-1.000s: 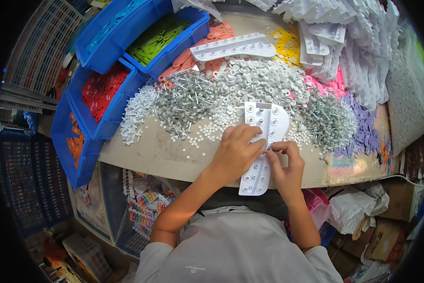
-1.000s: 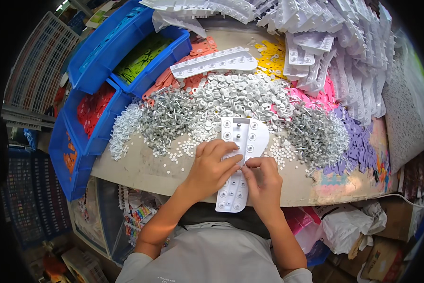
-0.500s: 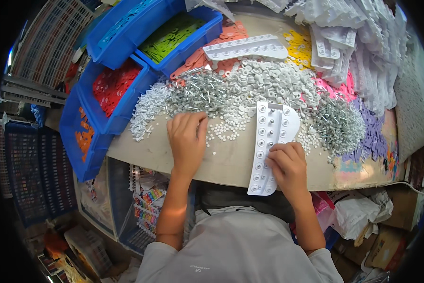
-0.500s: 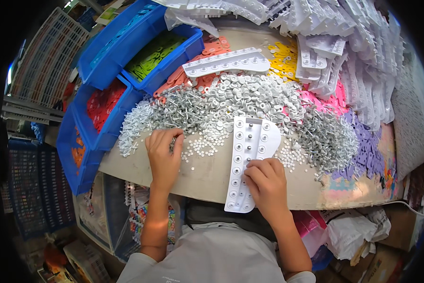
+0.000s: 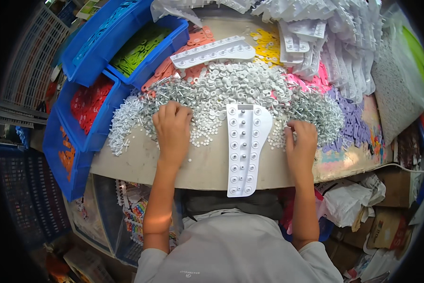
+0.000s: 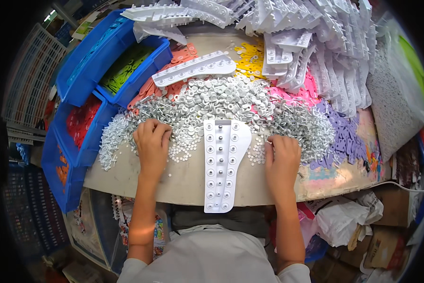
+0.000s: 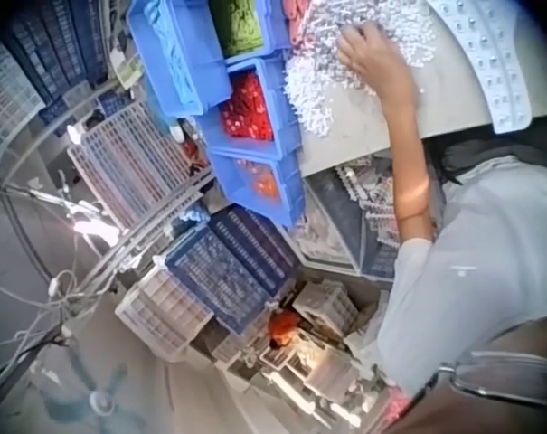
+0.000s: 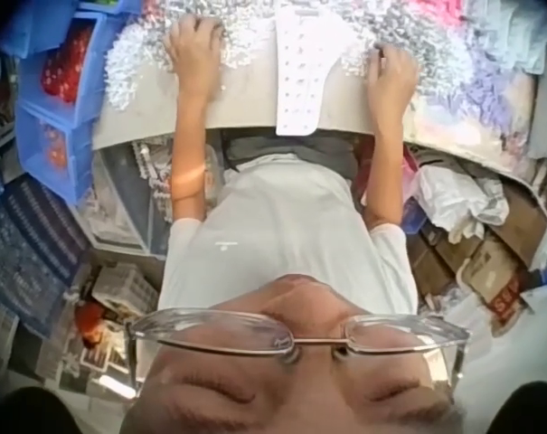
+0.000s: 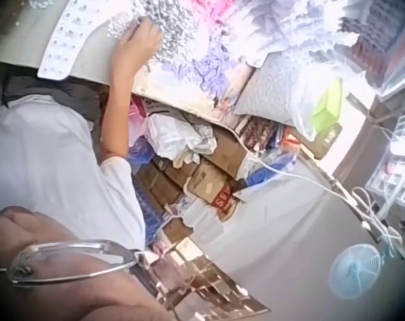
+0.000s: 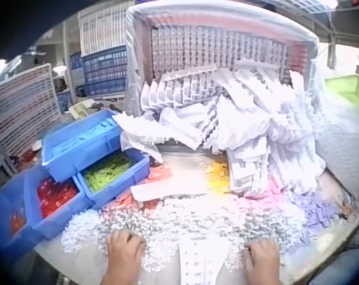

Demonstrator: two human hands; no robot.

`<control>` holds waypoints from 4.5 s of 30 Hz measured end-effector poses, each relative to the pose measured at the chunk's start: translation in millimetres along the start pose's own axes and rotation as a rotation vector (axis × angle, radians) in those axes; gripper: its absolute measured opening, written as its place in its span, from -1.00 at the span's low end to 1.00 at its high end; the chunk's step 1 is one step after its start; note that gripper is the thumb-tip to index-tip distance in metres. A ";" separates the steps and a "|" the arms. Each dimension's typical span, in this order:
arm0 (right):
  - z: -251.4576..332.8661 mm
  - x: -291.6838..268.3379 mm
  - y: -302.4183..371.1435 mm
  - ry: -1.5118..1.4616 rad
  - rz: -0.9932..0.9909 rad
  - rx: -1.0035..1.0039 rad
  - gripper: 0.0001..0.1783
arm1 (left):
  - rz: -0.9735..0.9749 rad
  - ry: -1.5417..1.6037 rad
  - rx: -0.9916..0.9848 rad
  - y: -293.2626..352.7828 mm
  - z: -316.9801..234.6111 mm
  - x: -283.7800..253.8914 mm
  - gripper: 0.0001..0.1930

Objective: Assemble a toy component by sticking colored buttons onto a white plastic frame.

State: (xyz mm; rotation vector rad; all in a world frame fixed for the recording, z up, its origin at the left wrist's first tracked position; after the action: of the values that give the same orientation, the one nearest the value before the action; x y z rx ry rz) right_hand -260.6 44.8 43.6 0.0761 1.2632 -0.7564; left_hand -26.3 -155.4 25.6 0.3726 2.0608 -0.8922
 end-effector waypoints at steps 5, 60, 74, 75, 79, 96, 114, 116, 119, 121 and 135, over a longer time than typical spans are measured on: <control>1.0 10.9 -11.8 0.118 0.012 -0.023 -0.88 | -0.007 -0.011 0.012 0.7 2.5 6.1 -0.92; -6.4 16.3 -12.0 0.195 0.127 -0.067 -0.82 | 0.184 0.000 0.068 18.9 7.2 -14.7 -0.66; 16.1 -15.6 12.4 -0.398 -0.079 0.075 -0.91 | 0.102 0.003 0.168 8.5 6.5 -14.5 -0.78; 22.7 -19.5 17.6 -0.394 -0.073 0.079 -0.91 | 0.117 -0.015 0.151 8.8 7.3 -13.3 -0.79; 42.7 -22.3 43.4 -0.560 0.076 0.083 -0.89 | 0.181 -0.035 0.131 4.8 9.1 -13.4 -0.82; 76.1 -17.2 67.3 -0.430 0.238 -0.339 -0.73 | -0.114 0.458 -0.103 15.9 -1.1 -37.0 -0.87; 61.6 -21.8 61.4 -0.517 0.433 -0.285 -0.62 | 0.258 0.615 0.172 95.6 -97.5 -11.3 -0.79; 62.4 -21.6 61.4 -0.514 0.417 -0.288 -0.63 | 0.219 0.546 0.232 96.6 -99.2 -9.5 -0.76; 64.3 -21.0 61.0 -0.491 0.426 -0.291 -0.69 | 0.195 0.487 0.317 99.6 -99.7 -9.9 -0.77; 64.9 -21.3 61.1 -0.483 0.425 -0.292 -0.70 | 0.187 0.447 0.387 100.9 -99.2 -13.0 -0.76; 59.5 -16.6 58.9 -0.585 0.314 -0.189 -0.81 | 0.061 0.438 0.205 50.9 -72.3 -18.7 -0.89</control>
State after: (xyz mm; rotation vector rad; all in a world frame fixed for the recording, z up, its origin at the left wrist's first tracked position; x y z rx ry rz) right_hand -180.5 70.7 57.7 -0.0951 0.7329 -0.3439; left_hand -29.5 -67.4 45.6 0.7976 2.3398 -1.0594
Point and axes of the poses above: each hand's wrist, its own y-axis away from the middle knuckle, its own x-axis out of the palm, z = x × y, the point moved 3 cm from there along -y, towards the middle knuckle, and after that the axes turned 5 degrees about y, right-handed, at the moved point
